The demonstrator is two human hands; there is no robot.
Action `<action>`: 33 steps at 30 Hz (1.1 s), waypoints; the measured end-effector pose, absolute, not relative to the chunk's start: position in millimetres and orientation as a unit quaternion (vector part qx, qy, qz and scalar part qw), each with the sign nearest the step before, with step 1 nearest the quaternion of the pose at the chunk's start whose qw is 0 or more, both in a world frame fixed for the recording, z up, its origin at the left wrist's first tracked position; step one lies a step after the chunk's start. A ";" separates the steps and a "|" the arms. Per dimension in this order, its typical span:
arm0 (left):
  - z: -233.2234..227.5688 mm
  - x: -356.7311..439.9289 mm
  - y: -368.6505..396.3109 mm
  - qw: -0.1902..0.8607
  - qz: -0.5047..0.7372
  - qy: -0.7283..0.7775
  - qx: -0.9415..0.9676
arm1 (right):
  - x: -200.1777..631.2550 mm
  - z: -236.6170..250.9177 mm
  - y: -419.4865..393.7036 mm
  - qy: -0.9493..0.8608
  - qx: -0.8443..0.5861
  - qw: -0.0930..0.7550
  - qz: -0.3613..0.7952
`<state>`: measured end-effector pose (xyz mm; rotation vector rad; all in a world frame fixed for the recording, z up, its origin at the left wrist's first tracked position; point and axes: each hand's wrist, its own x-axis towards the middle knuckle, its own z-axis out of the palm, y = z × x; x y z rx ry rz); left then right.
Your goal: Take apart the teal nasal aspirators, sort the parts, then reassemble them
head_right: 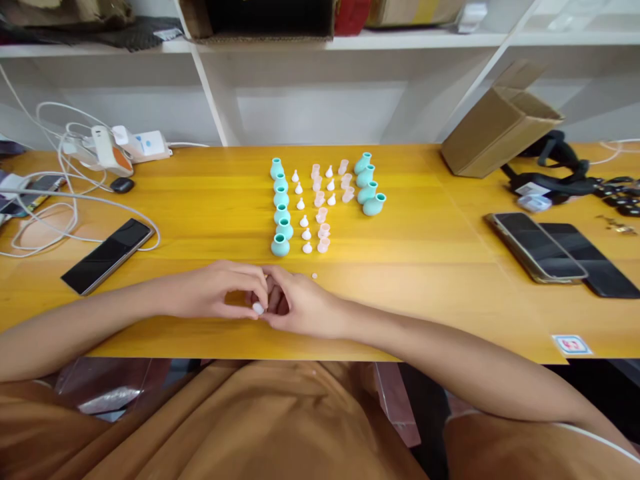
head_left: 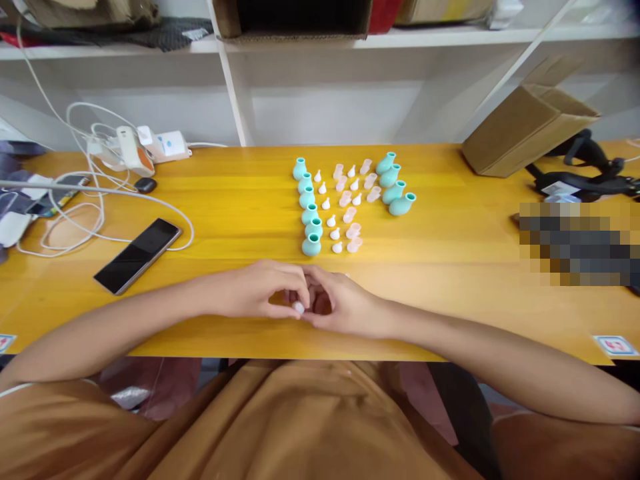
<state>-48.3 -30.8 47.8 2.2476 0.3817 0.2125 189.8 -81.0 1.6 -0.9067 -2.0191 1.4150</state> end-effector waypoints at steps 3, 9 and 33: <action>45.5 -49.9 -22.0 0.455 0.071 0.144 0.876 | 188.9 1.8 -79.0 -0.719 -0.330 0.255 0.556; 50.3 -53.8 -13.9 0.540 0.164 0.151 0.812 | 192.7 4.7 -82.0 -0.677 -0.292 0.347 0.580; 13.9 -48.8 5.4 0.508 0.399 0.230 0.727 | 238.4 14.1 -44.2 -0.728 -0.354 0.540 0.232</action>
